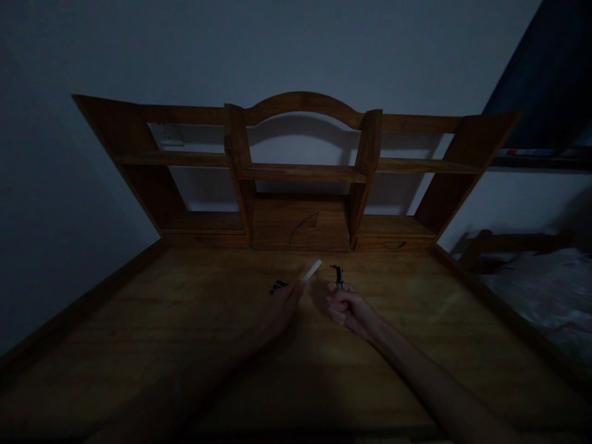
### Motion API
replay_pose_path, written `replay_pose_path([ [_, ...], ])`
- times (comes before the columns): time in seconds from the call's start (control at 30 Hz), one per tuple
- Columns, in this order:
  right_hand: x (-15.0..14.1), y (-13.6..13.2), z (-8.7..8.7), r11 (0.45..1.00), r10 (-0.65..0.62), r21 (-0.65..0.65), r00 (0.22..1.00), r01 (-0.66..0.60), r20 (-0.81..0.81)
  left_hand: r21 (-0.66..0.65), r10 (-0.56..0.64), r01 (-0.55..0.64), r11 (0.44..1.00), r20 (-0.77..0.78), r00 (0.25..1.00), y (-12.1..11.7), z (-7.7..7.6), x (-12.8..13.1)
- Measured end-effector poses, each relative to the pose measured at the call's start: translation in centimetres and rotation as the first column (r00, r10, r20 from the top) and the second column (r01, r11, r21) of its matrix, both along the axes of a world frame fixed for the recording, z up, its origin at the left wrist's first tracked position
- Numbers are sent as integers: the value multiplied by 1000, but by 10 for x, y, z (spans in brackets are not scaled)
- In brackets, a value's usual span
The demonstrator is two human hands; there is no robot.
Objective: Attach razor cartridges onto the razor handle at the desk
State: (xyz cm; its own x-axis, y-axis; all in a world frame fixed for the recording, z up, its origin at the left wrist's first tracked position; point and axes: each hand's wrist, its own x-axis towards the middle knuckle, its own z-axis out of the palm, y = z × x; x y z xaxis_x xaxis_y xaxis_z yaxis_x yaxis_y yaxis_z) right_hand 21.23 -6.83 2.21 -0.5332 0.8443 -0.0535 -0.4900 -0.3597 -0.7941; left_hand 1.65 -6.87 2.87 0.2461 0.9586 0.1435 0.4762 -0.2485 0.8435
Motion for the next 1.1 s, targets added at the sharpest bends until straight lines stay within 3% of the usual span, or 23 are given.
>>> replay_pose_path([
  [0.1,3,1,-1,996,37,-78,998,-41,-49,72,16,-16,997,-11,1000,2,1,0],
  [0.27,1,-1,-1,984,141,-109,990,-143,-22,195,-129,164,967,-183,975,-7,9,3],
  [0.53,3,-3,7,966,155,-209,988,-151,2,332,78,15,943,-264,961,-7,6,3],
  [0.7,3,-3,2,971,119,-209,993,-117,-1,322,169,-96,942,-207,964,-4,4,1],
  [0.77,2,-3,2,972,121,-204,993,-115,15,299,137,-63,952,-232,963,-3,3,0],
  [0.93,-3,-5,5,983,109,-154,993,-101,46,212,-86,153,965,-296,951,-1,7,3],
  [1.1,-6,-4,2,989,87,-123,996,-85,9,192,-58,113,975,-274,960,4,6,2],
])
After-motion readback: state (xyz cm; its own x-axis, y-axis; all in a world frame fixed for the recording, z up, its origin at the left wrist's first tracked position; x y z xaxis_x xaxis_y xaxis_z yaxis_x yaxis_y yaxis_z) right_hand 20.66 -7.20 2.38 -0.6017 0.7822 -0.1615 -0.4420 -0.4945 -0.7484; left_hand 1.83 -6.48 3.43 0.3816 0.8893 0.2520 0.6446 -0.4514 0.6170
